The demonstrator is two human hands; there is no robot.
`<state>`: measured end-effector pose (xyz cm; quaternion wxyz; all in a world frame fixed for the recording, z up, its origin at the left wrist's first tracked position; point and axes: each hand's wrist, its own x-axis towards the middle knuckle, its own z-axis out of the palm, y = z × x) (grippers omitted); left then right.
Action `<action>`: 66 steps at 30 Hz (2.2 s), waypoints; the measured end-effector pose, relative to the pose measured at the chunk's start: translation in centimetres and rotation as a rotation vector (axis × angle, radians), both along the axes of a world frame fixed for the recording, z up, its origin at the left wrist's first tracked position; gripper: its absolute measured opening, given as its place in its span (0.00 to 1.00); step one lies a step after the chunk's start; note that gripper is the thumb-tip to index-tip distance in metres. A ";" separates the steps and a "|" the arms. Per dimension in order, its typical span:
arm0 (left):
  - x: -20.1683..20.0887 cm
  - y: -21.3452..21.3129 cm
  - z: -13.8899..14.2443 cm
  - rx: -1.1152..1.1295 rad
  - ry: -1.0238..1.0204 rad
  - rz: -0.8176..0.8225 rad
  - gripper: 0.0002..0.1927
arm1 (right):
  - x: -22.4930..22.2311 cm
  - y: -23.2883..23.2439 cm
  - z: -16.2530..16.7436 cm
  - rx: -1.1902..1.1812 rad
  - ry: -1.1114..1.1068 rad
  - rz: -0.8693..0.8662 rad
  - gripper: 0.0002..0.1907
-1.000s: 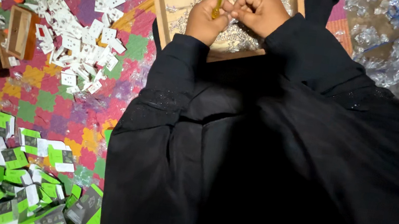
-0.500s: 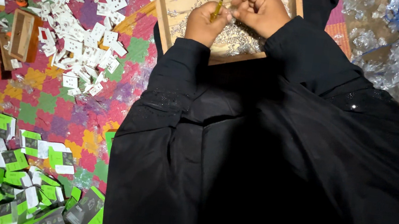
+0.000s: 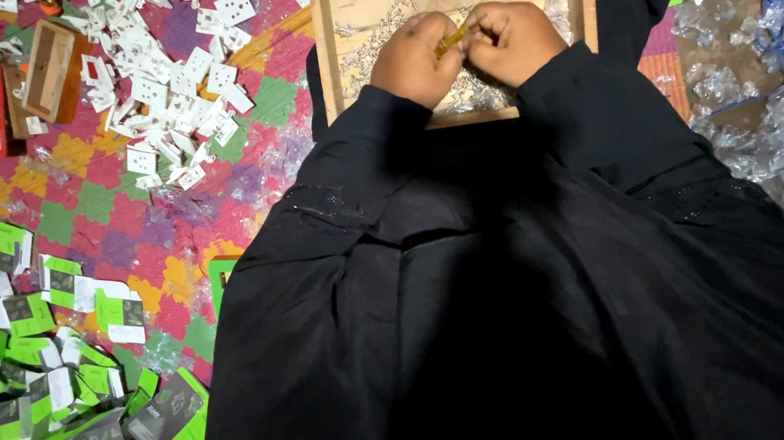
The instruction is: The person sits on the floor with a wooden tray on their lap and sorts small metal screws from a pile, using a small hand tool to pick and move the fasteners within the tray. They repeatedly lift and reposition individual screws, separating them in the tray while more screws and boxes of parts lie scattered on the floor around them.
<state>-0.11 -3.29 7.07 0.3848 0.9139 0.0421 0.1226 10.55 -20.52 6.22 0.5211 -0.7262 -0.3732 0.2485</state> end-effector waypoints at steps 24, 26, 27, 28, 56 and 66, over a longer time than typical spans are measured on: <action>-0.1 -0.3 0.9 0.026 0.101 0.080 0.09 | 1.8 1.1 -2.9 0.272 0.251 -0.247 0.05; 0.0 -0.4 0.7 0.050 0.117 0.094 0.09 | 1.0 1.1 -1.5 0.198 0.129 -0.274 0.05; 0.1 -0.5 0.5 0.062 0.124 0.102 0.09 | 0.7 1.0 -0.8 0.132 0.020 -0.286 0.05; 0.2 -0.6 0.3 0.064 0.128 0.118 0.09 | 0.5 0.9 -0.2 0.067 -0.089 -0.299 0.05; 1.4 -0.6 -1.7 0.063 0.125 0.212 0.09 | 0.7 0.7 0.5 -0.135 -0.245 -0.124 0.09; 1.2 0.8 -1.7 -0.227 -0.074 0.053 0.10 | -0.1 0.6 1.5 -0.114 -0.158 0.048 0.09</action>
